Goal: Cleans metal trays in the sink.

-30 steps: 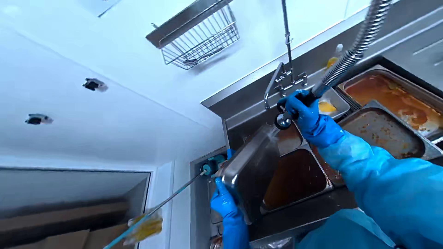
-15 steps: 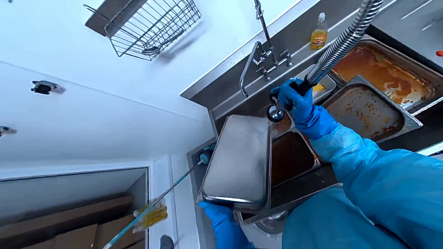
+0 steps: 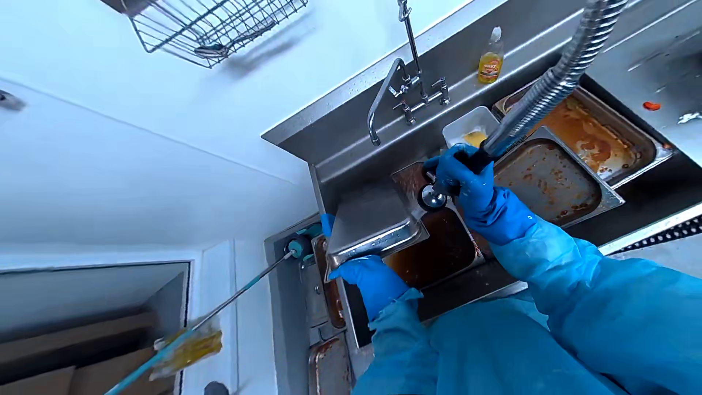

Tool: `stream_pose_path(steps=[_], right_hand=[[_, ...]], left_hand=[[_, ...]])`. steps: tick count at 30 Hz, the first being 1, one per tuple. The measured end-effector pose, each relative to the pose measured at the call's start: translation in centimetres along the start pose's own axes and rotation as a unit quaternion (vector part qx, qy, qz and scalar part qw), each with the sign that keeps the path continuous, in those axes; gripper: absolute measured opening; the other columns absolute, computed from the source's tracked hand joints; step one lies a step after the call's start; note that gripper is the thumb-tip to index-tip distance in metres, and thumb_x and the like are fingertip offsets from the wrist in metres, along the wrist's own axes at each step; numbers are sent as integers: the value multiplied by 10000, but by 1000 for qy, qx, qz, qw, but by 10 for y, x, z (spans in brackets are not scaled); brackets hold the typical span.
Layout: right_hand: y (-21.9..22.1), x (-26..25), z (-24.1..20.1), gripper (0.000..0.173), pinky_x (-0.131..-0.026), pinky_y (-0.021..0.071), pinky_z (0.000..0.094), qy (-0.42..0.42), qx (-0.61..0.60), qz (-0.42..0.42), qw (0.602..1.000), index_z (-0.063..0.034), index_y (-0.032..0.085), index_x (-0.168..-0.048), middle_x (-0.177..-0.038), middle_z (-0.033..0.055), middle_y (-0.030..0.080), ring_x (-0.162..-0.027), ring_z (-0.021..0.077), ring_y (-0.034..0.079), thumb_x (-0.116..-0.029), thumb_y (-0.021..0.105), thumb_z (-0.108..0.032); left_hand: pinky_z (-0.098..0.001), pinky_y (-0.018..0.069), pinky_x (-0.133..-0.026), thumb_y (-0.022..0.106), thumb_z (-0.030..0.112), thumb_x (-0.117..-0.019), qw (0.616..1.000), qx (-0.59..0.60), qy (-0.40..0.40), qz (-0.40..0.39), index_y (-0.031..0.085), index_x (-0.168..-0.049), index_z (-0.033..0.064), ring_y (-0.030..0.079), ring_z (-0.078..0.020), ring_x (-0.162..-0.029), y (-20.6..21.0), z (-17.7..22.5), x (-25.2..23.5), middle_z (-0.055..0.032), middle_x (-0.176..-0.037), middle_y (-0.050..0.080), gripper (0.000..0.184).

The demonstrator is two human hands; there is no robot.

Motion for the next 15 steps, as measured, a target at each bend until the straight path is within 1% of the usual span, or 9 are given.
stream_pose_path(steps=[2,3,4,6,8,10,12,13,15], right_hand=[[8,-8,-26,241,-726,598,368,116,79,81,987,-105,514,-690,-522,20,465,-491,152,525,-895,594,-7],[-5,-12,-16,194,-700,603,405,26,52,38,998,-97,571,-749,-550,1,502,-503,143,539,-930,597,-32],[-16,-17,-9,155,-659,587,403,-35,33,0,999,-100,610,-804,-572,-23,525,-512,127,540,-958,607,-84],[-32,-29,-10,117,-675,588,414,-59,46,-38,996,-120,632,-851,-591,-40,547,-529,127,554,-967,623,-130],[-47,-35,-17,87,-708,598,433,-52,95,-54,993,-132,635,-878,-607,-46,557,-544,134,569,-965,634,-127],[-62,-37,-25,70,-702,600,423,-50,147,-68,986,-147,629,-898,-621,-59,568,-552,126,577,-961,635,-117],[-70,-39,-33,87,-713,599,415,-52,172,-75,981,-173,625,-893,-607,-78,554,-545,112,567,-962,629,-120],[-72,-41,-36,101,-726,606,424,-51,177,-74,980,-184,621,-884,-596,-81,548,-538,113,568,-965,620,-122],[-74,-41,-40,139,-703,609,425,-54,184,-63,979,-194,610,-847,-576,-76,541,-520,119,561,-964,588,-122]], left_hand=[[-604,439,-1097,177,660,-1050,999,-36,1,4,382,-1538,152,473,-275,-1403,-4,3,0,-118,-1524,484,734],[-608,450,-1087,182,663,-1053,992,-117,1,39,424,-1518,121,493,-296,-1388,4,18,11,-143,-1503,509,754],[-628,476,-1018,227,679,-1045,972,-220,11,88,517,-1446,53,551,-344,-1307,11,34,19,-200,-1413,573,798],[-582,555,-859,323,740,-1008,915,-377,55,131,698,-1132,-9,684,-342,-1010,15,62,22,-211,-1080,707,846],[-519,552,-748,439,667,-1021,859,-483,137,99,716,-861,-11,687,-283,-775,16,86,17,-162,-800,696,750],[-499,513,-715,595,528,-1014,805,-541,239,29,707,-742,-2,654,-259,-674,19,100,18,-131,-675,664,606],[-543,495,-646,700,445,-945,727,-582,351,-97,660,-673,-5,637,-306,-618,21,96,24,-138,-618,625,527],[-579,508,-636,728,455,-907,682,-605,370,-180,667,-675,0,661,-345,-638,24,90,29,-158,-638,646,514],[-598,558,-650,735,546,-874,568,-662,349,-343,709,-718,43,713,-362,-713,25,69,43,-156,-708,699,527]])
Point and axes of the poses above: each hand's wrist, its own x-axis away from the middle knuckle, its own y-axis out of the palm, z = x × y, the point moved 4 cm from there along -x, towards the middle knuckle
